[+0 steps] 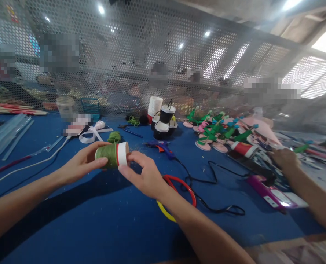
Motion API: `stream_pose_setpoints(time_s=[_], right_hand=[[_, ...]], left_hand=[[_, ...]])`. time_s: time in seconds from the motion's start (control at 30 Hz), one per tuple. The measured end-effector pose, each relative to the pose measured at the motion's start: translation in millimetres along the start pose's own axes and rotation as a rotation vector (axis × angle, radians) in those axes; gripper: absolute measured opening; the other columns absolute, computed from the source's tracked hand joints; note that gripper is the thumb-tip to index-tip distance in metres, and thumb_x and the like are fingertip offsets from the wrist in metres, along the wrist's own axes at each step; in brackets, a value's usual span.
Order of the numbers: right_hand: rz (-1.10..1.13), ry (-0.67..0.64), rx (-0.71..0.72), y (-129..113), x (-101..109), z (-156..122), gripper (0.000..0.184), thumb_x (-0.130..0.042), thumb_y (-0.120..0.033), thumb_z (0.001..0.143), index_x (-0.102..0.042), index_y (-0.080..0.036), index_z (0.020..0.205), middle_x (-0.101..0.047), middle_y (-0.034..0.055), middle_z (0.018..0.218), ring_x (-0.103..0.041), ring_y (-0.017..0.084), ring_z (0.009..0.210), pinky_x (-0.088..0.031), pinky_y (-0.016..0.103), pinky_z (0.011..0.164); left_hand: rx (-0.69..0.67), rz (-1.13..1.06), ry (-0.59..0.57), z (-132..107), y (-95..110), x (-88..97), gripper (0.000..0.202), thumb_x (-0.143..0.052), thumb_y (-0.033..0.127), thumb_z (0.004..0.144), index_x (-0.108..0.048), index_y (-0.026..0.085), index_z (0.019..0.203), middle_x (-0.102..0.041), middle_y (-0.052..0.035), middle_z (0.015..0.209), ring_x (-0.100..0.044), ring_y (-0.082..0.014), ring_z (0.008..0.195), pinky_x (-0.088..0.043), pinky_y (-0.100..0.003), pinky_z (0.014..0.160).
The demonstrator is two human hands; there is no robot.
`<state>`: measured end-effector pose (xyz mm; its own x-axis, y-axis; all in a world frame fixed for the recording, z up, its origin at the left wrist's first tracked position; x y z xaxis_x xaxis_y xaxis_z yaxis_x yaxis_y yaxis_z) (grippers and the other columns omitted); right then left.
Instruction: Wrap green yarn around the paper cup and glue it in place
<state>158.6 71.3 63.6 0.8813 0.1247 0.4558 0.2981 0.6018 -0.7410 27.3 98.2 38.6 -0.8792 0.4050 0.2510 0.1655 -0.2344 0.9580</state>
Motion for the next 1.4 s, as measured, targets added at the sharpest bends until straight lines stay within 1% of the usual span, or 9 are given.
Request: stream_pose_setpoints(time_s=[0.2, 0.37, 0.47, 0.57, 0.7, 0.77, 0.87, 1.13, 1.4], right_hand=[[0.153, 0.077, -0.295, 24.1, 3.9, -1.5, 0.02, -0.05, -0.034, 0.077, -0.058, -0.018, 0.067, -0.054, -0.0004, 0.064, -0.048, 0.013, 0.06, -0.039, 0.025, 0.057], [0.151, 0.029, -0.31, 24.6, -5.5, -2.8, 0.016, -0.051, -0.03, 0.075, -0.059, -0.018, 0.067, -0.055, -0.0007, 0.063, -0.047, 0.012, 0.059, -0.038, 0.024, 0.056], [0.152, 0.012, -0.324, 25.5, -9.3, -3.8, 0.017, -0.052, -0.029, 0.075, -0.058, -0.018, 0.063, -0.054, -0.0023, 0.06, -0.047, 0.011, 0.056, -0.038, 0.023, 0.054], [0.103, 0.034, -0.349, 28.9, -1.5, -1.4, 0.026, -0.048, -0.036, 0.078, -0.056, -0.018, 0.061, -0.055, -0.0017, 0.058, -0.049, 0.011, 0.055, -0.038, 0.024, 0.053], [-0.262, 0.172, -0.334, 36.4, 43.3, 11.8, 0.036, -0.039, -0.042, 0.083, -0.057, -0.017, 0.064, -0.062, 0.0024, 0.066, -0.056, 0.014, 0.064, -0.042, 0.025, 0.062], [-0.612, 0.198, -0.436, 51.7, 71.1, 16.6, 0.034, -0.034, -0.04, 0.086, -0.058, -0.018, 0.077, -0.065, 0.0035, 0.077, -0.059, 0.014, 0.071, -0.042, 0.025, 0.066], [-0.772, 0.151, -0.585, 86.5, 96.9, 19.5, 0.02, -0.047, -0.03, 0.081, -0.06, -0.015, 0.082, -0.065, 0.0098, 0.086, -0.059, 0.022, 0.084, -0.041, 0.03, 0.071], [-0.824, -0.088, -0.836, 157.6, 88.8, 13.8, 0.031, -0.049, -0.03, 0.084, -0.05, -0.016, 0.112, -0.053, 0.0077, 0.112, -0.055, 0.018, 0.093, -0.047, 0.039, 0.077], [-0.633, 0.112, -0.828, 139.4, 100.6, 9.9, 0.031, -0.058, -0.019, 0.076, -0.052, -0.011, 0.105, -0.061, 0.0116, 0.096, -0.058, 0.023, 0.089, -0.047, 0.037, 0.075]], left_hand=[[-0.198, 0.422, 0.008, -4.2, 4.9, -5.3, 0.049, -0.061, 0.035, 0.071, -0.04, 0.018, 0.112, -0.051, -0.0091, 0.106, -0.056, -0.0209, 0.091, -0.047, -0.037, 0.079], [-0.347, 0.631, -0.016, -9.6, 13.3, -12.0, 0.071, -0.063, 0.031, 0.069, -0.024, 0.018, 0.127, -0.044, -0.0123, 0.118, -0.048, -0.0227, 0.107, -0.041, -0.04, 0.091], [-0.397, 0.74, -0.091, -12.1, 15.6, -20.2, 0.062, -0.061, 0.03, 0.073, -0.031, 0.018, 0.125, -0.046, -0.011, 0.117, -0.048, -0.021, 0.108, -0.041, -0.036, 0.092], [-0.359, 0.762, -0.049, -10.2, 14.3, -16.9, 0.056, -0.062, 0.033, 0.071, -0.038, 0.015, 0.118, -0.051, -0.0107, 0.114, -0.053, -0.0209, 0.103, -0.044, -0.033, 0.087], [-0.22, 0.789, -0.059, -5.2, 4.6, -13.3, 0.054, -0.062, 0.036, 0.069, -0.042, 0.014, 0.115, -0.055, -0.0104, 0.11, -0.056, -0.0225, 0.098, -0.046, -0.034, 0.082], [-0.147, 0.811, -0.104, -3.5, -1.2, -13.8, 0.051, -0.062, 0.036, 0.069, -0.045, 0.015, 0.112, -0.057, -0.0093, 0.106, -0.057, -0.0225, 0.092, -0.047, -0.035, 0.078], [-0.106, 0.824, -0.163, -3.1, -5.3, -16.2, 0.049, -0.062, 0.035, 0.068, -0.046, 0.016, 0.11, -0.056, -0.0084, 0.104, -0.057, -0.022, 0.09, -0.046, -0.035, 0.077], [-0.151, 0.763, -0.174, -2.3, -2.1, -17.1, 0.044, -0.06, 0.031, 0.067, -0.048, 0.017, 0.107, -0.05, -0.0079, 0.111, -0.052, -0.021, 0.1, -0.042, -0.036, 0.089], [0.009, 0.684, -0.26, -1.9, -6.0, -17.5, 0.044, -0.058, 0.033, 0.068, -0.049, 0.018, 0.108, -0.06, -0.0026, 0.092, -0.058, -0.016, 0.075, -0.046, -0.026, 0.065]])
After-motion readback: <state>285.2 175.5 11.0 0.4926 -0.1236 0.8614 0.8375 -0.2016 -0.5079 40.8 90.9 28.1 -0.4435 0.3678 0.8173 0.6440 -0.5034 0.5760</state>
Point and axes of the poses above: each hand's wrist, its own z-axis towards the middle knuckle, its own x-axis out of the back of the hand, y = z × x, the point moved 8 cm from there along z, towards the middle knuckle
